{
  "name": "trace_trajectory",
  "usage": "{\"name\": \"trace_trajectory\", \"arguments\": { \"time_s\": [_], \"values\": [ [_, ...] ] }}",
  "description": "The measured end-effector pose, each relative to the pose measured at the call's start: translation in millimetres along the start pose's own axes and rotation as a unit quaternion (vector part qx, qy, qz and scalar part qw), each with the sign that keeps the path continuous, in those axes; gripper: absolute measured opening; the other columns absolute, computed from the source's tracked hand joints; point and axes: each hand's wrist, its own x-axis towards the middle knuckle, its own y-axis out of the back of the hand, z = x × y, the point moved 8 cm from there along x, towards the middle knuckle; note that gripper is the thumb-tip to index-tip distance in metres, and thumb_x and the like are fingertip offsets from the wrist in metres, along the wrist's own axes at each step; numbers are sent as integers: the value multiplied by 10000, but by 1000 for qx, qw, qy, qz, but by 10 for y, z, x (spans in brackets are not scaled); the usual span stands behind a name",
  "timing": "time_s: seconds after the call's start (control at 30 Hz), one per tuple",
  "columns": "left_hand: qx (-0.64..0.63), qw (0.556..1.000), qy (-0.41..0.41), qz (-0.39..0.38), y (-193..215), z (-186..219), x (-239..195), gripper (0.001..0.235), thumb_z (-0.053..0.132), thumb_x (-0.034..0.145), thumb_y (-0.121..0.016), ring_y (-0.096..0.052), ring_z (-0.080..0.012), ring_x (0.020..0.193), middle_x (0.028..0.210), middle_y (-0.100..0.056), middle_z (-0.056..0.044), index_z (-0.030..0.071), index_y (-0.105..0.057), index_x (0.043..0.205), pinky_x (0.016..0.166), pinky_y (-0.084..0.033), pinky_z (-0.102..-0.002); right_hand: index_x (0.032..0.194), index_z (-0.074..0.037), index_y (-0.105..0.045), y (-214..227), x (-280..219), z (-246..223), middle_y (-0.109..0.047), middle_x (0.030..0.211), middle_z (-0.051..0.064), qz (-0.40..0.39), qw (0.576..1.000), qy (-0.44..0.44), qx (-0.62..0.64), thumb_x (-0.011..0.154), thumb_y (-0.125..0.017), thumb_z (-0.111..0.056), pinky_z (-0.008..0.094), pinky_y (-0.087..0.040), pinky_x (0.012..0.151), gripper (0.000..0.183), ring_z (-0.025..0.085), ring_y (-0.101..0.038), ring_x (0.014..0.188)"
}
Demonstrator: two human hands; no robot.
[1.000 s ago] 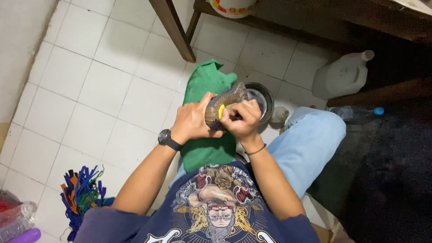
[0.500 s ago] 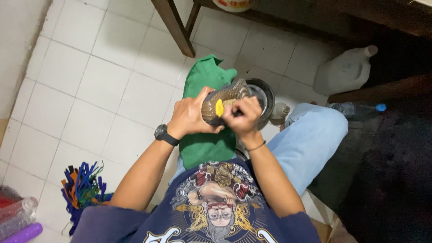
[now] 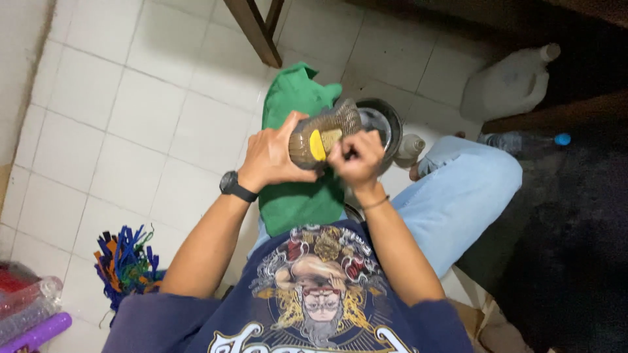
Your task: The person scrubs the sole of a sneaker with a purple brush, then switches to a black brush to continue scrubbing. They apply liquid from a bottle onto the sole and finish by wiping the shoe with a green cloth.
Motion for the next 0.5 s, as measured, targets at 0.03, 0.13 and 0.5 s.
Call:
{"name": "trace_trajectory", "arguments": {
  "time_s": [0.03, 0.13, 0.5],
  "values": [
    [-7, 1000, -5, 9, -4, -6, -26, 1023, 581, 472, -894, -706, -533, 895, 867, -717, -292, 289, -464, 1353, 815, -524, -584, 610, -195, -533, -9, -80, 86, -562, 553, 9, -8, 1000, 1, -11, 801, -796, -148, 312, -470, 656, 328, 271, -576, 578],
    [-20, 999, -26, 13, 53, 113, -26, 986, 534, 483, -914, -709, -539, 883, 869, -716, -308, 239, -490, 1324, 802, -528, -597, 643, -181, -517, 105, 97, 65, -533, 533, 43, 6, 999, -26, -26, 830, -796, -151, 347, -476, 623, 337, 308, -574, 565],
    [12, 999, -23, 27, 37, -69, -50, 1012, 604, 460, -887, -720, -497, 840, 811, -726, -233, 290, -469, 1326, 765, -544, -575, 645, -187, -510, -46, 91, 78, -559, 530, 29, -8, 997, -43, -58, 838, -797, -172, 346, -479, 629, 346, 314, -613, 548]
  ]
}}
